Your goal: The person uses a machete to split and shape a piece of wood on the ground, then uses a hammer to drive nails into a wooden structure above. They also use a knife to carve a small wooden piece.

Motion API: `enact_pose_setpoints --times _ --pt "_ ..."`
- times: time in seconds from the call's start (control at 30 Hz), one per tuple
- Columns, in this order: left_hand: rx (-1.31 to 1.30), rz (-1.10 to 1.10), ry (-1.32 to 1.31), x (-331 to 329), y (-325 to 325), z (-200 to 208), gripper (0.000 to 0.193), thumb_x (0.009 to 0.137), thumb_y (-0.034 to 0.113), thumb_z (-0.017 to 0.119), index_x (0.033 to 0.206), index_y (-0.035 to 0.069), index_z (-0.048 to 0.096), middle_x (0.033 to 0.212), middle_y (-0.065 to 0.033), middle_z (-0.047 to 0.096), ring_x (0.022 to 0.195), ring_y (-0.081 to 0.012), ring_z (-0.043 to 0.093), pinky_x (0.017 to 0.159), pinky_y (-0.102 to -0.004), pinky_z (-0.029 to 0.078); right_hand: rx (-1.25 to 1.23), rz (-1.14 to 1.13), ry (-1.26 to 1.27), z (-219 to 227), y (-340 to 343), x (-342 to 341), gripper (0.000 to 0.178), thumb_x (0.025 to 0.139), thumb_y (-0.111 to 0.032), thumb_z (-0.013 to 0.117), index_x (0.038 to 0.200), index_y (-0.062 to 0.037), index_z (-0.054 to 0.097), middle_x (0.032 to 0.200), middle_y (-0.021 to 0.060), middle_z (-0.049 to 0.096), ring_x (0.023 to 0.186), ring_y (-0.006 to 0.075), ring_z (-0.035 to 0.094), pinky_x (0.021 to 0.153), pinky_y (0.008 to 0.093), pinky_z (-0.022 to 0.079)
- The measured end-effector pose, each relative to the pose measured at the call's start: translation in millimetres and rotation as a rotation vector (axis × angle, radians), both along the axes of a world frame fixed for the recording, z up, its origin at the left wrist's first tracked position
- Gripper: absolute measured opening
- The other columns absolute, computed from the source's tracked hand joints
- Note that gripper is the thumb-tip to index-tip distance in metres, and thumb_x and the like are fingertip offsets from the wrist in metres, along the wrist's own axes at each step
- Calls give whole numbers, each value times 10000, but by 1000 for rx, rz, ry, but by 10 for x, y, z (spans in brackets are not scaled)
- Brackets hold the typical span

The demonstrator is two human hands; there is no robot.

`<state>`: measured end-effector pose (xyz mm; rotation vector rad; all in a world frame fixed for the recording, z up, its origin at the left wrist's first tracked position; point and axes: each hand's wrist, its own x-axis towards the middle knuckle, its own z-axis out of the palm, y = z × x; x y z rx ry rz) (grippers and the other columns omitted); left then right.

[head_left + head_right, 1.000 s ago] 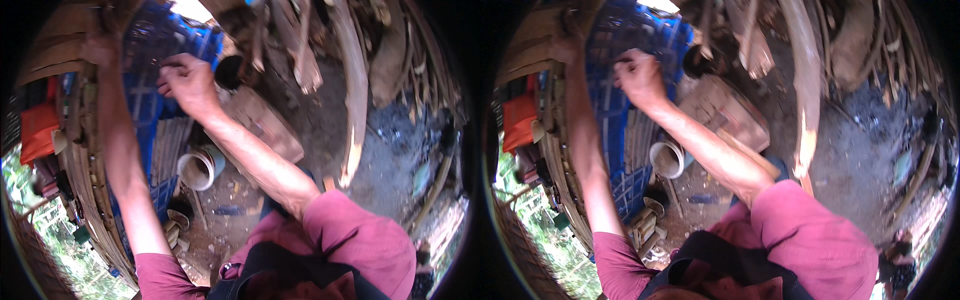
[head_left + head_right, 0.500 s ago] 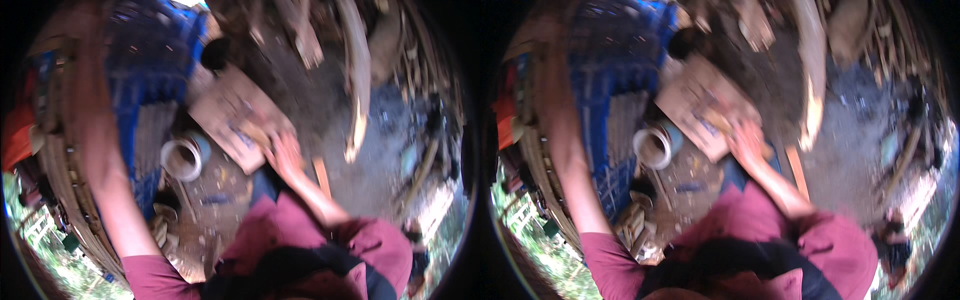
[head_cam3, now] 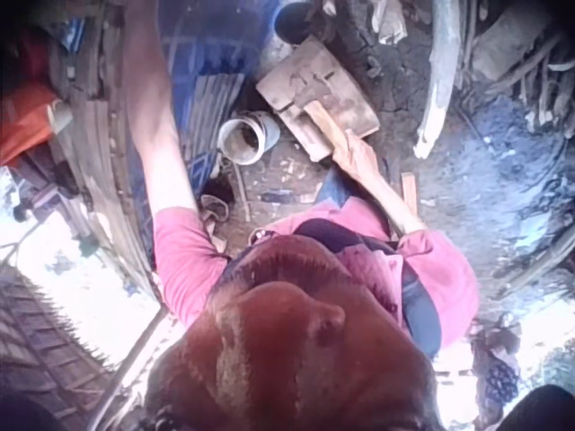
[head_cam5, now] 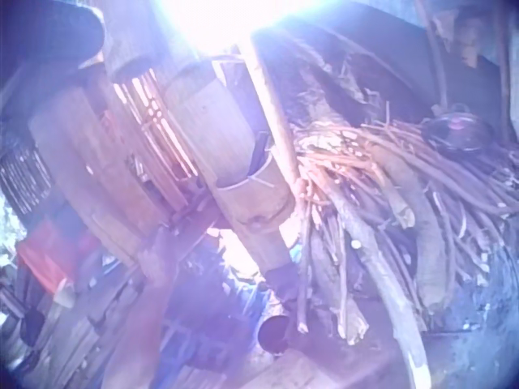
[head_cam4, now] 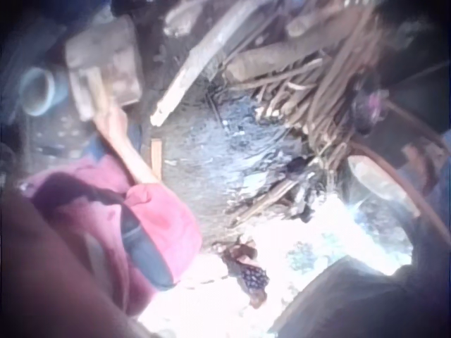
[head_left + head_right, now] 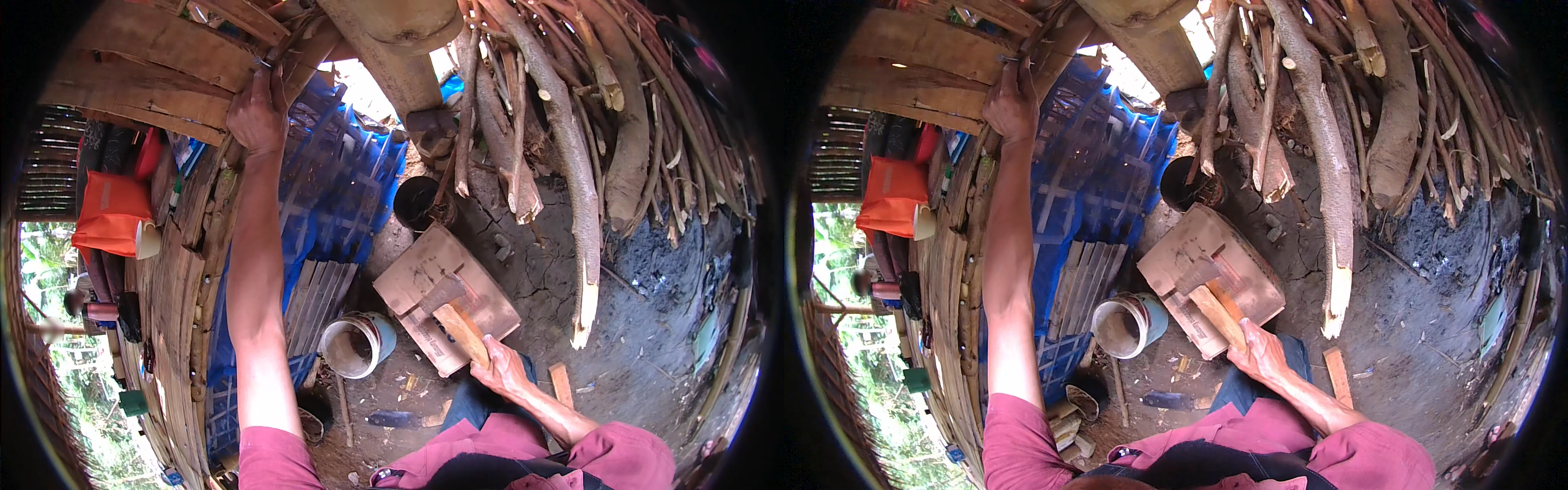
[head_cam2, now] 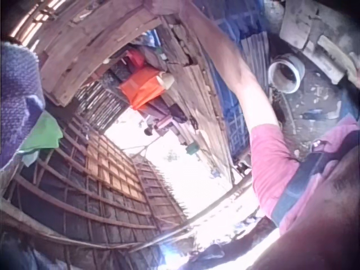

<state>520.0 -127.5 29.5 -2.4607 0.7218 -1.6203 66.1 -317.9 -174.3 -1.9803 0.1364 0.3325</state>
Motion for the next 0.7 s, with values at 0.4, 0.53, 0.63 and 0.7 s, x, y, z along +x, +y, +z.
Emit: enact_pose_setpoints --times 0.4,0.53,0.63,0.7 --pt "79 -132 -38 -59 -54 62 132 820 239 663 915 148 671 735 -59 652 660 -245 628 597 -354 489 456 -254 -629 928 429 1269 646 861 -81 596 1419 -38 273 1261 249 518 1005 386 613 822 398 504" --pt "57 -128 -11 -38 -26 41 154 808 243 674 923 142 686 764 -78 656 687 -267 631 619 -369 498 443 -311 -726 1370 370 1926 644 862 -23 579 1429 -85 280 1305 233 487 1100 373 564 842 374 506" --pt "73 -57 54 -95 -54 63 168 802 234 678 935 134 694 801 -87 666 712 -272 637 628 -366 502 347 -426 -1124 1514 375 2317 671 850 23 577 1436 -109 277 1324 212 477 1140 361 539 856 356 511" --pt "99 -73 43 -71 -38 68 171 797 223 680 939 129 693 825 -87 673 730 -267 640 637 -360 502 349 -427 -1152 1601 354 2408 676 845 42 572 1435 -116 282 1324 199 482 1134 359 544 861 361 513"
